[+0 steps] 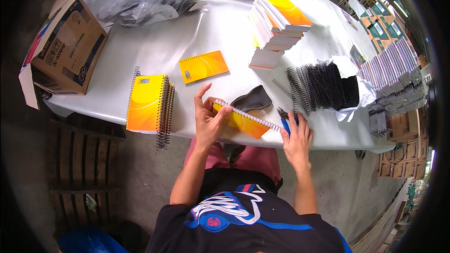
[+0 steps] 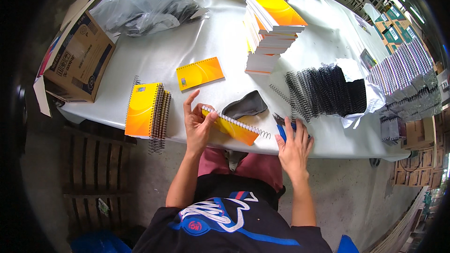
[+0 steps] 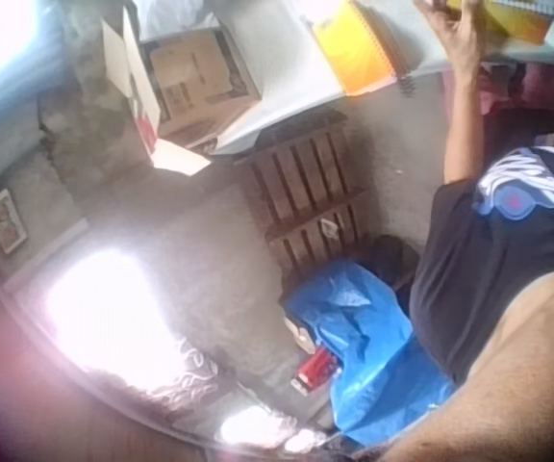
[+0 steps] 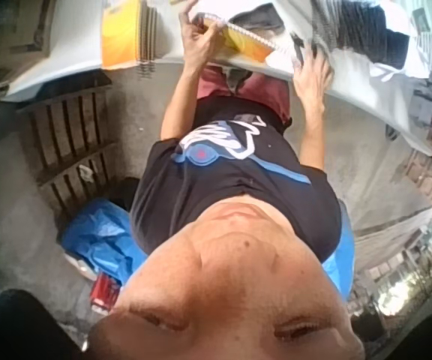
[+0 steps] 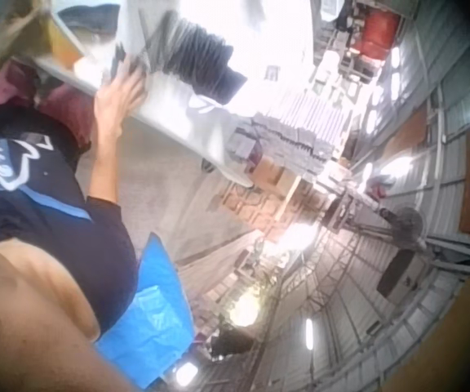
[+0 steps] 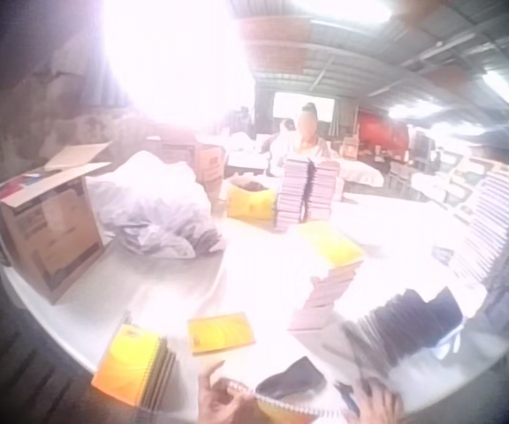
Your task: The person assembles notebooks by threading wire coils through the punched edges of paper stacks and then using pliers to trim and secure the wire ends.
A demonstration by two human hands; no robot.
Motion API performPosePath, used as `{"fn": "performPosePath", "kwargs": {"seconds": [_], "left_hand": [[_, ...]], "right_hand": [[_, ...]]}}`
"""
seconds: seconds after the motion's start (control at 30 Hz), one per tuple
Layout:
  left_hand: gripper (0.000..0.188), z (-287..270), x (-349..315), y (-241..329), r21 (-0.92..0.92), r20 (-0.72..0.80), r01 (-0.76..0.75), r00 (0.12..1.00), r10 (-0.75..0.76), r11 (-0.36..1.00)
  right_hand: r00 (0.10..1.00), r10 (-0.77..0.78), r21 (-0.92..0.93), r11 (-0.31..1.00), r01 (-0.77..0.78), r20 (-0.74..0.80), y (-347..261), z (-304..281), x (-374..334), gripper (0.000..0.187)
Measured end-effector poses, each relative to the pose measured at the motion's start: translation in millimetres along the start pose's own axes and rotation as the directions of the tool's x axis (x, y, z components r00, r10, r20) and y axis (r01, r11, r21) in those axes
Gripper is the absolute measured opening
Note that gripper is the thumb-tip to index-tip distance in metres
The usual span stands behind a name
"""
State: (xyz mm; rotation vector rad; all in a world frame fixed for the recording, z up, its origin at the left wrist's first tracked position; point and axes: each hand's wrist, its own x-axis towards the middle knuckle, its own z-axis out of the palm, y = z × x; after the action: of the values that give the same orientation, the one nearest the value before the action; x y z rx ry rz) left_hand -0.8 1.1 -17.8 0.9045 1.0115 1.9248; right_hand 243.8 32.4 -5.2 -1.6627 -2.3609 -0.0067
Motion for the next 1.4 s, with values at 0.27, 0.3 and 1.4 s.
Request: {"fn": "performPosePath", "kwargs": {"seconds": [0.27, 0.3, 1.4], "left_hand": [[0.091, 23.3, -2.8, 30.5, 0.102, -0.233, -0.108, 0.964, 0.129, 0.989], [0.094, 27.1, -2.8, 31.8, 0.099, -0.239, -0.123, 0.96, 0.144, 0.987], [0.079, 23.7, -13.6, 33.8, 0.781, 0.276, -0.615, 0.495, 0.824, 0.107]], "right_hand": [[0.961, 0.114, 0.374, 0.927, -0.013, -0.25, -6.5, -18.0, -0.1, 0.041], [0.938, 0.145, 0.517, 0.855, 0.041, -0.314, -9.0, -30.6, -1.1, 0.04], [0.542, -0.764, 0.385, -0.41, -0.827, 0.35, -80.6, -74.5, 5.5, 0.043]]}}
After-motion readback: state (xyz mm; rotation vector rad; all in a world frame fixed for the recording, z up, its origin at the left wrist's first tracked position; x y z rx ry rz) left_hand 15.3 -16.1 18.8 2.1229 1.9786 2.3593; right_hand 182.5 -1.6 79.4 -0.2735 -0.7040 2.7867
